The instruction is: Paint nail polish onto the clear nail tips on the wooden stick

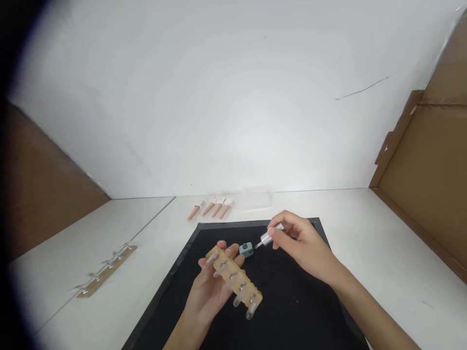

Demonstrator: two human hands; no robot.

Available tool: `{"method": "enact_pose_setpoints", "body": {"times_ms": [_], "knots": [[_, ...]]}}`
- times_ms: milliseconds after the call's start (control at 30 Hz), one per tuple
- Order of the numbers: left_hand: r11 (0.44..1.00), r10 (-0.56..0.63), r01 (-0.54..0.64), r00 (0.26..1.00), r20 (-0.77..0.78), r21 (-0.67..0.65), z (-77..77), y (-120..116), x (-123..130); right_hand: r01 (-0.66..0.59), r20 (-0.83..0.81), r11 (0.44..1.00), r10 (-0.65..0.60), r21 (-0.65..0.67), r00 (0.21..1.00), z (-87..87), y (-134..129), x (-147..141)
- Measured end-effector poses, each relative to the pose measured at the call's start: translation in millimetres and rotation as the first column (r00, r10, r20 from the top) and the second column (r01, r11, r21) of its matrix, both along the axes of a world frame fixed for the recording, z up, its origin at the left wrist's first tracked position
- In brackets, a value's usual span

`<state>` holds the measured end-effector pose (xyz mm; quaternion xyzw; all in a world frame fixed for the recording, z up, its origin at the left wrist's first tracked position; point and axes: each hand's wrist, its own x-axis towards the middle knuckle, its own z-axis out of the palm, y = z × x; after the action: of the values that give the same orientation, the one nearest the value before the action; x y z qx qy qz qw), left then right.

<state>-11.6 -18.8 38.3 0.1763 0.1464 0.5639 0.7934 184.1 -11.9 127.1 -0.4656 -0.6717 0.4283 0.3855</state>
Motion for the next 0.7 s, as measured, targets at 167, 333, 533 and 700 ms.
{"method": "enact_pose_setpoints", "body": {"times_ms": [167, 333, 533, 700], "knots": [[0.994, 0.105, -0.104, 0.994, 0.028, -0.034, 12.6, 6, -5, 0.038, -0.024, 0.995, -0.041, -0.096, 0.999, -14.5, 12, 2], [0.978, 0.184, -0.173, 0.978, 0.095, -0.115, 18.3, 9, -8, 0.02, -0.023, 0.989, -0.024, -0.149, 0.999, -42.1, 27, -4], [0.967, 0.231, -0.212, 0.964, 0.134, -0.141, 13.2, 13, -12, 0.01, -0.014, 0.975, -0.014, -0.222, 1.0, -87.7, 42, -18], [0.959, 0.25, -0.226, 0.959, 0.136, -0.17, 18.5, 13, -11, -0.009, -0.039, 0.971, 0.0, -0.24, 0.999, -114.3, 44, -26]]}}
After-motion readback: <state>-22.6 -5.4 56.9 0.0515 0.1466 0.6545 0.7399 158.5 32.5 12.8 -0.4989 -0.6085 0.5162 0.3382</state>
